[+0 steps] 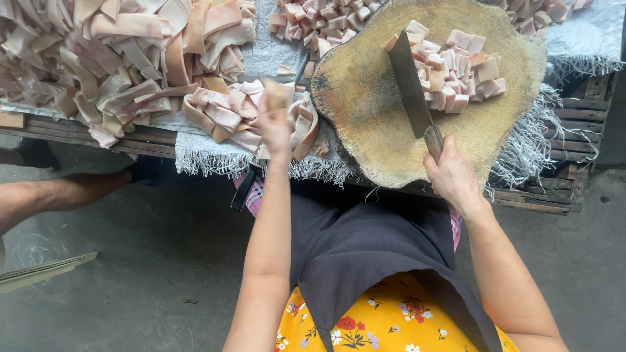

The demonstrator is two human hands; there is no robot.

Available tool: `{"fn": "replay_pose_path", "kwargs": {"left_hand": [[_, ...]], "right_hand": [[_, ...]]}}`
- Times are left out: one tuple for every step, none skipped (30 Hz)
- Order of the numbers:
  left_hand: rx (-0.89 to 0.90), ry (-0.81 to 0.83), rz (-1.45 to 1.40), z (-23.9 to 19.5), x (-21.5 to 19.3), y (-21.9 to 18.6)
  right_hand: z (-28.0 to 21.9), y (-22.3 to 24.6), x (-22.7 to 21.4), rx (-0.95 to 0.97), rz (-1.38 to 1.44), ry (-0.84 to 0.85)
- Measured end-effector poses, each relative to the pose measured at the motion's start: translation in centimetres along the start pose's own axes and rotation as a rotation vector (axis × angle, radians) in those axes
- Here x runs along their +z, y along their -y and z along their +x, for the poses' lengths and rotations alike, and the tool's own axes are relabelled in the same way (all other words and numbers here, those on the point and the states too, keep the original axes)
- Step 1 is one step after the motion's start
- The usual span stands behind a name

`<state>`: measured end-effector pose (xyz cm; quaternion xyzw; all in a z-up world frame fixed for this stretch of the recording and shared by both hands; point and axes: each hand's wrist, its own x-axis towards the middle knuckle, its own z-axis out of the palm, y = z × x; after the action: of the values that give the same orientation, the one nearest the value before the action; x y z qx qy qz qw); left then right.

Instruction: The person uses a large cleaver to chop strips of pale meat into small cubes on a wooden cutting board. They repeatedly pick up strips from a pile on the left, cut them into uniform pieces, and push the finished cubes to the right side of the board.

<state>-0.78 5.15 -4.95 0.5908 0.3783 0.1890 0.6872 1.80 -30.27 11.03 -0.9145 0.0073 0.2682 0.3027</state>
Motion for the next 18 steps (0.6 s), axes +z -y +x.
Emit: {"fn": "replay_pose_path", "kwargs": {"left_hand": [[0.305, 0.126, 0.191, -1.8, 1.8, -0.8], [0.613, 0.255, 0.379, -3.4, 3.4, -1.3], [0.766, 0.35, 0.646, -4.8, 4.8, -1.5], [0.913, 0.447, 0.916, -5.6, 5.6, -1.6], [0.915, 0.446, 0.884, -5.7, 5.9, -1.8], [0.913, 0.445, 0.854, -5.6, 5.9, -1.9], [0.911, 0.443, 0.825, -5.3, 5.8, -1.9], [0.761, 0.37, 0.774, -4.8, 5.1, -2.2], [0.61, 0.299, 0.722, -4.1, 4.0, -2.8], [0.457, 0.227, 0.669, -3.7, 3.3, -3.2], [0.391, 0.251, 0.673, -4.0, 3.2, -3.4], [0.327, 0.275, 0.676, -4.2, 2.9, -3.8], [0.262, 0.299, 0.679, -4.6, 2.7, -4.2], [0.371, 0.356, 0.753, -5.4, 3.0, -4.2], [0.48, 0.416, 0.826, -6.5, 3.7, -3.8], [0.57, 0.442, 0.93, -7.3, 4.9, -3.3], [0.661, 0.467, 1.034, -8.0, 6.0, -2.6], [0.703, 0.479, 1.074, -8.5, 7.1, -1.7]], "right_hand": [[0.0, -0.1, 0.0, 0.0, 0.011, 0.0], [0.0, -0.1, 0.1, -0.001, 0.022, -0.004], [0.0, -0.1, 0.1, -0.012, 0.017, -0.009], [0.0, -0.2, 0.1, -0.02, 0.012, -0.015], [0.0, -0.3, 0.1, -0.027, 0.007, -0.021], [0.0, -0.4, 0.1, -0.016, 0.0, -0.014], [0.1, -0.4, 0.1, -0.005, -0.006, -0.007], [0.2, -0.4, 0.1, 0.005, -0.014, 0.002], [0.2, -0.5, 0.0, 0.01, 0.001, 0.003], [0.3, -0.4, -0.1, 0.012, 0.015, 0.008], [0.3, -0.4, -0.1, 0.013, 0.029, 0.012], [0.3, -0.3, -0.2, 0.015, 0.052, 0.018], [0.3, -0.3, -0.4, 0.017, 0.074, 0.023], [0.2, -0.3, -0.5, 0.021, 0.097, 0.029], [0.3, -0.3, -0.5, 0.025, 0.093, 0.035], [0.3, -0.3, -0.6, 0.03, 0.089, 0.038], [0.3, -0.3, -0.7, 0.035, 0.084, 0.041], [0.3, -0.3, -0.7, 0.035, 0.076, 0.043]]}}
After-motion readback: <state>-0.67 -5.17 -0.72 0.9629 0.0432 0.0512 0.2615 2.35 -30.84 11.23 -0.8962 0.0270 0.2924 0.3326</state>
